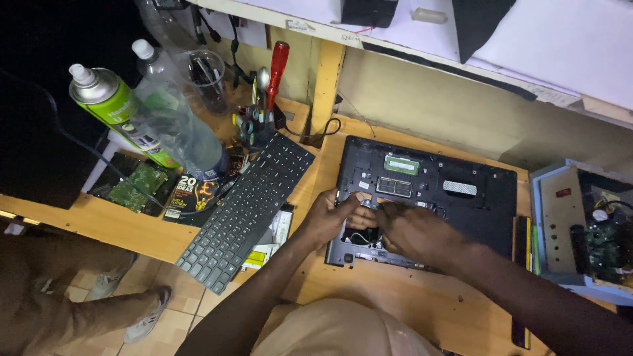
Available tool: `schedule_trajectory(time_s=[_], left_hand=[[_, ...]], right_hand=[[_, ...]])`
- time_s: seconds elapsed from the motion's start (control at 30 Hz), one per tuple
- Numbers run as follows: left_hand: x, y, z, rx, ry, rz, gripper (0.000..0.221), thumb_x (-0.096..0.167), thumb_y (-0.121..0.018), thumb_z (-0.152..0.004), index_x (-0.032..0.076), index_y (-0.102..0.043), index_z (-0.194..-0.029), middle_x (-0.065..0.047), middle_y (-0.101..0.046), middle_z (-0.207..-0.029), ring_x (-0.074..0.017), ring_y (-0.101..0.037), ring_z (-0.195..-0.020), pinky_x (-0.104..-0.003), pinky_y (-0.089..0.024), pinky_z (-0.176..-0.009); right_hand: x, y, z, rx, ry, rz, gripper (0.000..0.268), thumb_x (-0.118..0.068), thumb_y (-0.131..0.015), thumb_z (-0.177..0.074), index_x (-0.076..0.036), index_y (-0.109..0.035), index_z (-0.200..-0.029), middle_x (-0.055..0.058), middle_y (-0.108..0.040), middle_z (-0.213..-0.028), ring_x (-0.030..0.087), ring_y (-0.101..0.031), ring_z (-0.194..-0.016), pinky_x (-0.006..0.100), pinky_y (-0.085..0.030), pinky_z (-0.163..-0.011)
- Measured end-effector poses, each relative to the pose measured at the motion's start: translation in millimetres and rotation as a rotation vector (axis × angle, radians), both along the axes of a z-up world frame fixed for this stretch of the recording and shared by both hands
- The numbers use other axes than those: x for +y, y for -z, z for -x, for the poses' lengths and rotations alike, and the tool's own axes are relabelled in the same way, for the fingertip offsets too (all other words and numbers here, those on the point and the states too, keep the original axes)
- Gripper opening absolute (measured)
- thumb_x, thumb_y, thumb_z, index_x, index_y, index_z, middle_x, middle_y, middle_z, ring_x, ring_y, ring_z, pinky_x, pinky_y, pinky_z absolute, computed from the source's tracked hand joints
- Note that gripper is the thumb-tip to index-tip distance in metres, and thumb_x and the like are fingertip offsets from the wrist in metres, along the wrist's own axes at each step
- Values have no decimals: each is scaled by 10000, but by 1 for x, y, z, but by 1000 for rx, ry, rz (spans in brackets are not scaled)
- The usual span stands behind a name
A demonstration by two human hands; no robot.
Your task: Disassembling a laptop to access internal components, including removing the keyboard and unscrewing the motherboard.
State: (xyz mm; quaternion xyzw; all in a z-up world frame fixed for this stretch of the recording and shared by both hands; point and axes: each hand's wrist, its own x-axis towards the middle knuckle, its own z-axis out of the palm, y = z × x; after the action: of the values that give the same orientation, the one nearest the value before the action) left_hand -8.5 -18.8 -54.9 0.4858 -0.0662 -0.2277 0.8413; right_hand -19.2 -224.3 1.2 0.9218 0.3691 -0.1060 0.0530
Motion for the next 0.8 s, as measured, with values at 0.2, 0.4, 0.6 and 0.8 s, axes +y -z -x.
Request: schedule_trajectory(time_s=[0.2, 0.4, 0.6, 0.8], left_hand=[[-4, 7, -1, -20, -5, 21, 126, 208, -557, -1052, 91, -530, -1089, -308, -735, -980, -349, -751, -884, -402, -637, -767], [-5, 14, -4, -60, -5, 14, 143, 218, -545, -1062, 81, -519, -1093, -327, -729, -981, -375, -749, -887, -432, -628, -789], [-6, 12, -4, -47, 2, 9, 128, 211, -545, -1059, 95, -498, -1086, -332, -727, -990, -371, -745, -898, -423, -629, -791], [-9, 6, -3, -24, -7, -5, 137, 190, -547, -1052, 64, -523, -1099, -353, -717, -995, -376, -743, -896, -426, -630, -786]], right_hand=[[-6, -11, -7, 90, -40, -111, 266, -242, -518, -936, -32, -673, -986, 184, -707, -785, 329, -725, -637, 414, -547, -532], [-8, -12, 10, 165, 37, -183, 282, -248, -481, -950, -36, -636, -1053, 206, -716, -818, 344, -739, -648, 436, -557, -550], [-10, -21, 24, 259, 355, -182, 285, -351, -512, -969, -112, -645, -1048, 139, -731, -846, 293, -753, -675, 407, -568, -605], [2, -25, 35, 95, 393, -349, 186, -262, -681, -905, -137, -625, -1031, 133, -731, -848, 332, -772, -736, 422, -570, -604]])
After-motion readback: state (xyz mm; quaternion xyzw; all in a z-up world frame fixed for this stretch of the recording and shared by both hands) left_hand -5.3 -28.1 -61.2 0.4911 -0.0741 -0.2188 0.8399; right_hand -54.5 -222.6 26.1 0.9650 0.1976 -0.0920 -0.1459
